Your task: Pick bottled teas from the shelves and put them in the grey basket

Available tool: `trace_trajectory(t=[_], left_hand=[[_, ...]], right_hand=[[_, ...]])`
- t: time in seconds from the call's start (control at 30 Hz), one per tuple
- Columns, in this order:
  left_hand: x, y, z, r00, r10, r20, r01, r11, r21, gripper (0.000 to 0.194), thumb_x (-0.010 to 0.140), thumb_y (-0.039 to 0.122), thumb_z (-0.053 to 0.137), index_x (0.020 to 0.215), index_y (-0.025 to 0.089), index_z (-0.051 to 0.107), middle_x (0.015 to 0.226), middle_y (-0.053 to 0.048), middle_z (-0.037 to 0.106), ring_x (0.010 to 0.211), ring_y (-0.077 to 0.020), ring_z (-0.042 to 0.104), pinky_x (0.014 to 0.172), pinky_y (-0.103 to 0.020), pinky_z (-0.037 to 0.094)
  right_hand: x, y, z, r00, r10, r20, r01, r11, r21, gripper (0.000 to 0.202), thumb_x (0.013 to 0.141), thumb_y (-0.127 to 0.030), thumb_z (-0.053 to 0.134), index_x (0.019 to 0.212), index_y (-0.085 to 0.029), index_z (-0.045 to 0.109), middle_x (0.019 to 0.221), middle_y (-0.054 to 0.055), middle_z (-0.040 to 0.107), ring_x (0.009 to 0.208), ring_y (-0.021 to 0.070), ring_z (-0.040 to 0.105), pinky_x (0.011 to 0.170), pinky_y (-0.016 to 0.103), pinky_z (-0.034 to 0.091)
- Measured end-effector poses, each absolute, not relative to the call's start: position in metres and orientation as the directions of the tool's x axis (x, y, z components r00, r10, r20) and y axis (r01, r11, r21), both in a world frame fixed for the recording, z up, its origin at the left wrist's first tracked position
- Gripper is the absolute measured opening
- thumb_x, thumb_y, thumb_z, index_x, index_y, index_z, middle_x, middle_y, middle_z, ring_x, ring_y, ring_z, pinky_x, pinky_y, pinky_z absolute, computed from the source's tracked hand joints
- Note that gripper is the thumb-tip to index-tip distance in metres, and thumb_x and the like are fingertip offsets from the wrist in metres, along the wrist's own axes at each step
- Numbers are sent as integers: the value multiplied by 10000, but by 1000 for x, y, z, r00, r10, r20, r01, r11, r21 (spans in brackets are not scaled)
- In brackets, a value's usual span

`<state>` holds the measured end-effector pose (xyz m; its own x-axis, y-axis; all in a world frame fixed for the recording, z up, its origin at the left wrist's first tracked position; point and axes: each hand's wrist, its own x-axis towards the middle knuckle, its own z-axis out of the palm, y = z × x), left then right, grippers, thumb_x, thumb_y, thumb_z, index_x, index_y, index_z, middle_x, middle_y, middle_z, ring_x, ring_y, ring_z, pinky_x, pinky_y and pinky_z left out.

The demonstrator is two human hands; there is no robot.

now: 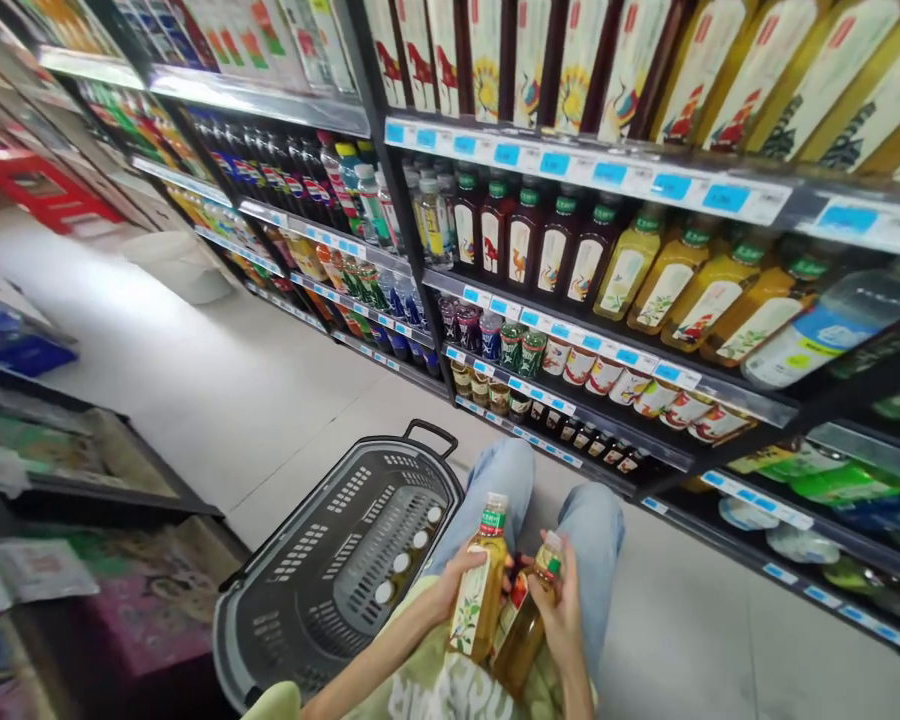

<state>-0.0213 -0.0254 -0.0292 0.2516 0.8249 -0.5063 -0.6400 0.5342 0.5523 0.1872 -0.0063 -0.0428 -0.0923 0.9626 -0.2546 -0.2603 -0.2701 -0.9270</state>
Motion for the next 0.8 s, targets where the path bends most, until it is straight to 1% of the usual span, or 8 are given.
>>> trace_trajectory(t=[0.07,0.1,0.23,0.37,0.5,0.63,0.73,0.8], left_hand=[[-21,-24,-24,249,826,-505,-606,540,585,505,565,734,874,975,441,860,971,-45,823,818,-344,800,619,-434,595],[-20,-23,-22,276,818,-505,-592,559,581,583,570,798,848,1025,435,864,1002,-61,827,837,-364,804,621,-454,602],[-18,-16,-15,445,768,-461,-577,639,508,890,616,978,678,1345,479,780,1186,-84,823,898,-425,816,608,-517,610],[-19,-13,-20,515,746,-422,-589,666,459,952,681,1002,594,1459,466,711,1264,-90,808,943,-430,818,664,-528,620],[-23,-13,-36,472,739,-480,-576,671,466,929,747,982,548,1404,357,750,1149,-106,821,884,-367,804,735,-466,624],[-24,-14,-39,380,776,-503,-603,621,501,799,846,875,507,1247,247,795,976,-137,795,851,-338,773,773,-431,603],[-21,-16,-28,354,773,-527,-595,621,511,653,862,795,531,1095,253,811,927,-132,766,862,-364,756,776,-473,582],[-18,-16,-18,366,757,-541,-592,638,492,591,918,724,510,1038,227,805,921,-136,754,869,-355,741,816,-488,573]], right_hand=[[184,-11,-43,-56,954,-295,-355,-296,-887,1141,751,-437,1042,1701,-472,411,1583,48,672,1165,311,808,948,414,709],[181,-12,-41,-50,947,-317,-394,-310,-865,1165,740,-419,1049,1704,-468,396,1535,43,707,1134,299,814,917,397,711],[170,-8,-29,-155,894,-421,-514,-437,-738,928,729,-404,1047,1542,-340,605,1316,81,809,911,302,830,725,402,706],[165,2,-29,-248,829,-501,-528,-549,-648,675,711,-497,1029,1264,-243,737,1025,70,840,726,303,789,636,430,669],[176,7,-37,-217,811,-543,-527,-566,-634,594,642,-596,1027,1030,-245,747,778,10,767,714,262,759,668,367,638],[196,5,-38,-287,801,-526,-522,-591,-615,585,620,-730,970,877,-266,725,682,-5,669,673,234,694,617,340,573],[205,2,-35,-297,852,-430,-517,-523,-678,621,616,-854,857,755,-284,652,596,-6,544,601,232,588,580,371,512],[208,2,-34,-257,880,-399,-504,-474,-722,689,613,-958,745,692,-299,559,539,-32,403,521,201,457,533,362,437]])
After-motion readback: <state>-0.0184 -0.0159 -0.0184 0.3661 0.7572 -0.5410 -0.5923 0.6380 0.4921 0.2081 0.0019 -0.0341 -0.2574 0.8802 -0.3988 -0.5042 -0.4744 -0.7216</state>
